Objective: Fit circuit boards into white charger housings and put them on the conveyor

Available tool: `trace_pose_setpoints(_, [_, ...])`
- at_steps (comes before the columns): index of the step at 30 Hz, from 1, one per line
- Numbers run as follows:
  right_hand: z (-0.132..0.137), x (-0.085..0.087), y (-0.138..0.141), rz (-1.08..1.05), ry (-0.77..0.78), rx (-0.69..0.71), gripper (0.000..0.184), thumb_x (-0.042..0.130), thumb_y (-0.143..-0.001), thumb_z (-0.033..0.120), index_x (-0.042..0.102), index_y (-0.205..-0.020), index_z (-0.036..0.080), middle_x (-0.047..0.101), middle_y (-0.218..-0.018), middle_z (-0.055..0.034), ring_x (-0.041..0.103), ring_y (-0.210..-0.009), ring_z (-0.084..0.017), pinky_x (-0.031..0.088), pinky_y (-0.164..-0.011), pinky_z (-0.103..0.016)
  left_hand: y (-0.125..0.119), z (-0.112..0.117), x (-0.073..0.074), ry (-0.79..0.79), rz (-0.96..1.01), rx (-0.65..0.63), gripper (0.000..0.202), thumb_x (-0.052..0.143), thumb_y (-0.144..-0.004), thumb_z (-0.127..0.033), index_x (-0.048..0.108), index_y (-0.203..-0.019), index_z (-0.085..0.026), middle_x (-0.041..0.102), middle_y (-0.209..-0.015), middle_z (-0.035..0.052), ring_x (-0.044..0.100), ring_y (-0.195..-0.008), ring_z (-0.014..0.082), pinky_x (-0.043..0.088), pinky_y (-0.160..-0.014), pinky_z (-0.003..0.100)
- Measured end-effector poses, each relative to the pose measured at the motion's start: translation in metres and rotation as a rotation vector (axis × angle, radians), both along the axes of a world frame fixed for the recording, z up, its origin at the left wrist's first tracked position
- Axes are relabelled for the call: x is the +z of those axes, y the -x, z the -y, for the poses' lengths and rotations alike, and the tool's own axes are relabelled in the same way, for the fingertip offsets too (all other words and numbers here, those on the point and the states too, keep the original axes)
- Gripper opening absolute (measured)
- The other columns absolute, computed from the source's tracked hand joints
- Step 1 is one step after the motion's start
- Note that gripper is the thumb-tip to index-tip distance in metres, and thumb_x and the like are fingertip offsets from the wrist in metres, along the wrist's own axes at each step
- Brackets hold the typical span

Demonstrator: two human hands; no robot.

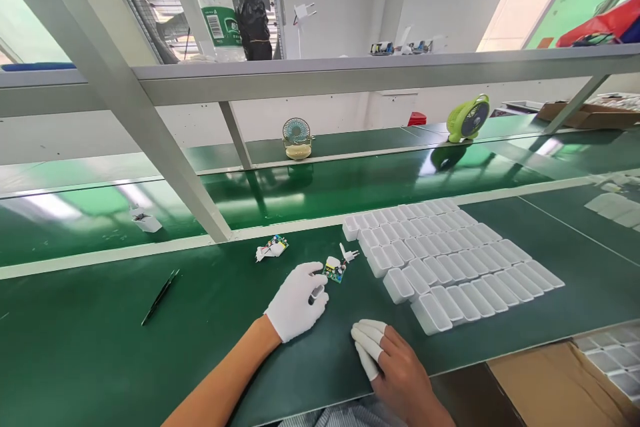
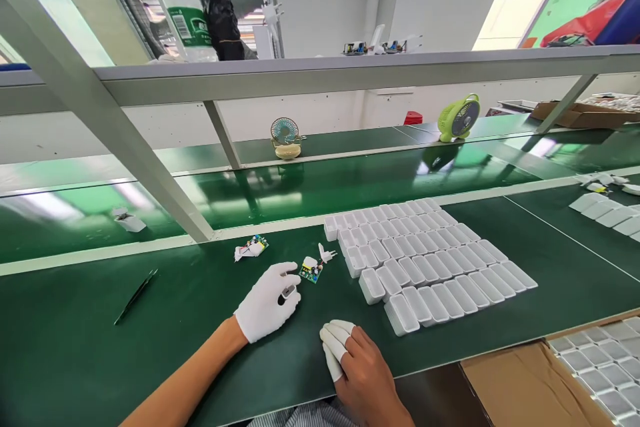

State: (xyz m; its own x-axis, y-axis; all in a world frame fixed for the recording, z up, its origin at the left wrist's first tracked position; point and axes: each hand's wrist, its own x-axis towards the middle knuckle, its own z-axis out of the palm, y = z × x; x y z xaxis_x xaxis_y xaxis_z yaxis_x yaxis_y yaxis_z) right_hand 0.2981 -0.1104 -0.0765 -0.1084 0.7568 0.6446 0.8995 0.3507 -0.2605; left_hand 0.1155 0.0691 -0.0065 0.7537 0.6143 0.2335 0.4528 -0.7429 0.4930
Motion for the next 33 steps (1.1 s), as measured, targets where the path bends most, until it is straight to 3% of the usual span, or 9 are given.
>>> trace_pose_setpoints(4, [-0.002,0.003,0.004,-0.014,0.043,-0.011,0.043,0.050,-0.092,0.003,0.063,-0.131,0.018,0.073,-0.108,-0.0110,0.069,-0.102,-0.024,0.062,-0.090,-0.042,0.004,-0.010,-0.005,0.034,0.031,0.064,0.018,0.059,-0.086,-0.017,0.067,-0.100,-0.024,0.067,-0.108,0.0096,0.049,-0.135,0.0297,0.050,-0.098,0.043])
trace_pose_setpoints(8, [-0.027,0.016,0.003,0.019,0.028,-0.066,0.030,0.051,-0.095,0.010,0.066,-0.119,0.018,0.071,-0.107,-0.0115,0.067,-0.100,-0.025,0.061,-0.087,-0.043,0.005,-0.010,-0.005,0.053,0.015,0.084,0.013,0.062,-0.085,-0.020,0.068,-0.096,-0.024,0.070,-0.099,0.0087,0.052,-0.132,0.0310,0.051,-0.095,0.043])
trace_pose_setpoints(11, [-0.060,0.022,0.001,0.128,0.011,-0.159,0.019,0.050,-0.093,0.012,0.067,-0.097,0.020,0.069,-0.098,-0.0113,0.065,-0.096,-0.027,0.060,-0.083,-0.046,0.010,-0.012,-0.004,0.054,0.009,0.102,0.011,0.062,-0.085,-0.020,0.068,-0.092,-0.024,0.070,-0.106,0.0090,0.053,-0.132,0.0306,0.052,-0.096,0.043])
trace_pose_setpoints(15, [-0.091,0.016,0.006,0.188,-0.047,-0.228,0.022,0.050,-0.086,0.011,0.055,-0.069,0.024,0.060,-0.073,-0.0092,0.059,-0.069,-0.026,0.056,-0.064,-0.045,0.022,-0.022,-0.007,0.028,-0.021,0.137,0.010,0.063,-0.084,-0.022,0.069,-0.091,-0.026,0.066,-0.126,0.0089,0.054,-0.131,0.0304,0.051,-0.099,0.044])
trace_pose_setpoints(20, [-0.093,0.003,0.013,0.224,-0.112,-0.171,0.016,0.048,-0.076,0.010,0.050,-0.072,0.025,0.057,-0.074,-0.0083,0.058,-0.073,-0.027,0.051,-0.074,-0.046,0.030,-0.032,-0.010,0.030,-0.077,0.173,0.023,0.065,-0.083,-0.027,0.070,-0.105,-0.029,0.061,-0.138,0.0079,0.059,-0.125,0.0311,0.050,-0.102,0.047])
trace_pose_setpoints(23, [-0.102,0.009,0.009,0.207,-0.137,-0.176,0.016,0.053,-0.076,0.012,0.046,-0.072,0.026,0.053,-0.073,-0.0068,0.056,-0.077,-0.028,0.048,-0.081,-0.048,0.029,-0.035,-0.015,0.076,-0.113,0.183,0.033,0.066,-0.082,-0.029,0.068,-0.114,-0.032,0.060,-0.141,0.0066,0.057,-0.128,0.0322,0.048,-0.106,0.049])
trace_pose_setpoints(28, [-0.125,0.017,0.004,0.181,-0.048,-0.174,0.015,0.055,-0.079,0.013,0.047,-0.078,0.026,0.056,-0.077,-0.0061,0.057,-0.084,-0.029,0.045,-0.095,-0.052,0.031,-0.037,-0.028,0.117,-0.115,0.185,0.061,0.068,-0.080,-0.033,0.056,-0.139,-0.034,0.055,-0.148,0.0062,0.052,-0.134,0.0329,0.043,-0.113,0.046])
trace_pose_setpoints(33, [-0.120,0.000,0.000,0.121,-0.007,-0.187,0.020,0.046,-0.080,0.009,0.044,-0.070,0.026,0.053,-0.071,-0.0061,0.055,-0.071,-0.026,0.051,-0.075,-0.048,0.033,-0.033,-0.025,0.139,-0.073,0.154,0.067,0.068,-0.078,-0.029,0.051,-0.142,-0.035,0.058,-0.143,0.0060,0.059,-0.125,0.0302,0.048,-0.105,0.039])
